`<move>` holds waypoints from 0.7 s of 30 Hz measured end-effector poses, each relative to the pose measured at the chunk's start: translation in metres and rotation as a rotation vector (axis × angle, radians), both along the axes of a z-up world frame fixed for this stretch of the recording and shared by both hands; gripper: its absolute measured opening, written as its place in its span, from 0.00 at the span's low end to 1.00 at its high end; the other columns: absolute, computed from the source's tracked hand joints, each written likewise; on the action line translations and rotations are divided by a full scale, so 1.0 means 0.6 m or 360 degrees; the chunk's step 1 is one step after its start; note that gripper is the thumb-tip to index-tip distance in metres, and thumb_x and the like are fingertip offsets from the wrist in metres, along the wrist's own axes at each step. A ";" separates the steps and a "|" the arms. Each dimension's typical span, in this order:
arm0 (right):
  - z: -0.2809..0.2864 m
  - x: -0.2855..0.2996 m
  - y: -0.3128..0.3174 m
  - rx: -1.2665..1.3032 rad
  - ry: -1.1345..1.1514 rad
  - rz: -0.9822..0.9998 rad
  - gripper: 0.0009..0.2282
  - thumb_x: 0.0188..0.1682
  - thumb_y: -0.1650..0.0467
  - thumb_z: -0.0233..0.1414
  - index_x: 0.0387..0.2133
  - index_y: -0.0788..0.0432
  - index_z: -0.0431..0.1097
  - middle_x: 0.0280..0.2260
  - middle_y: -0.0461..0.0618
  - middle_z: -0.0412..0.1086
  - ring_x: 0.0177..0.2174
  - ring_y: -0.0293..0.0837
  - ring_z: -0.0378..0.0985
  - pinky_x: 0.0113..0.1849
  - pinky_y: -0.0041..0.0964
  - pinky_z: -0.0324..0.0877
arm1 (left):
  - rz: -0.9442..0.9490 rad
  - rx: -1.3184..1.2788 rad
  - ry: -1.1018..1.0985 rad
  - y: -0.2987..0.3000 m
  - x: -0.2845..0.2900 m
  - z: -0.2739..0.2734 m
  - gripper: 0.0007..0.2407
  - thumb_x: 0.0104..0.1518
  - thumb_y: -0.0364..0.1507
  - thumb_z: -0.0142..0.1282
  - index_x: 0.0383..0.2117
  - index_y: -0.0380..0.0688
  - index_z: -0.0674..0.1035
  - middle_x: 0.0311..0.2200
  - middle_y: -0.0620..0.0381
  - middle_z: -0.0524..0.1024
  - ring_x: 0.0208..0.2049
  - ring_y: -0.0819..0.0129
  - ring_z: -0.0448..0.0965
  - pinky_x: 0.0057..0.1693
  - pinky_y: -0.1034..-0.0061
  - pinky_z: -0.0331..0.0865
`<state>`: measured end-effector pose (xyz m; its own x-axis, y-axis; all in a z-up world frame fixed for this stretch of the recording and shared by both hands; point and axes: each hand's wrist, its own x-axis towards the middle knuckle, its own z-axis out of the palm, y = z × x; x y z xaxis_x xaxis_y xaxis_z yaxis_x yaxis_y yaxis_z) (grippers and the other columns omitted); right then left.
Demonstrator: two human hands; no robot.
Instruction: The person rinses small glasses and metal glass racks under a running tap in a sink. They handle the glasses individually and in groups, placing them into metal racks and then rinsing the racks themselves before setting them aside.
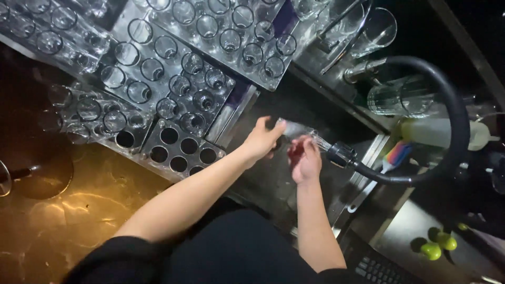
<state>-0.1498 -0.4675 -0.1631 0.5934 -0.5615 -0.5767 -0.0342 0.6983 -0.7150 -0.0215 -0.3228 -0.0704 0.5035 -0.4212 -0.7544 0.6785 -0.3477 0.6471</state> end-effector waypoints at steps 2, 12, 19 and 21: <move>0.042 0.005 0.021 0.0274 -0.0001 0.0062 0.09 0.54 0.62 0.55 0.31 0.53 0.75 0.29 0.51 0.77 0.29 0.44 0.79 0.34 0.36 0.74 | 0.0005 0.0032 -0.0095 -0.027 0.014 0.007 0.29 0.58 0.50 0.56 0.59 0.42 0.69 0.37 0.47 0.79 0.38 0.60 0.84 0.31 0.71 0.84; 0.100 0.018 0.019 -0.0090 0.0140 0.0206 0.09 0.57 0.66 0.52 0.39 0.60 0.74 0.37 0.59 0.78 0.37 0.56 0.81 0.39 0.44 0.74 | -0.0183 0.0034 -0.0383 -0.045 0.037 0.014 0.18 0.59 0.41 0.59 0.50 0.44 0.79 0.43 0.47 0.82 0.41 0.60 0.85 0.46 0.62 0.80; 0.080 0.026 -0.027 -0.1563 0.0035 0.0526 0.09 0.43 0.71 0.67 0.34 0.62 0.78 0.46 0.56 0.69 0.41 0.48 0.81 0.41 0.37 0.78 | 0.0128 -0.0066 0.0236 -0.075 0.026 0.012 0.24 0.66 0.42 0.46 0.57 0.30 0.71 0.34 0.43 0.77 0.32 0.60 0.85 0.36 0.71 0.84; 0.049 0.008 -0.035 -0.1644 0.0014 0.0637 0.10 0.44 0.65 0.67 0.32 0.55 0.78 0.46 0.54 0.75 0.47 0.47 0.78 0.50 0.38 0.68 | 0.0244 -0.0445 0.0078 -0.071 0.026 -0.010 0.12 0.59 0.26 0.51 0.47 0.36 0.78 0.37 0.47 0.73 0.37 0.59 0.82 0.41 0.69 0.81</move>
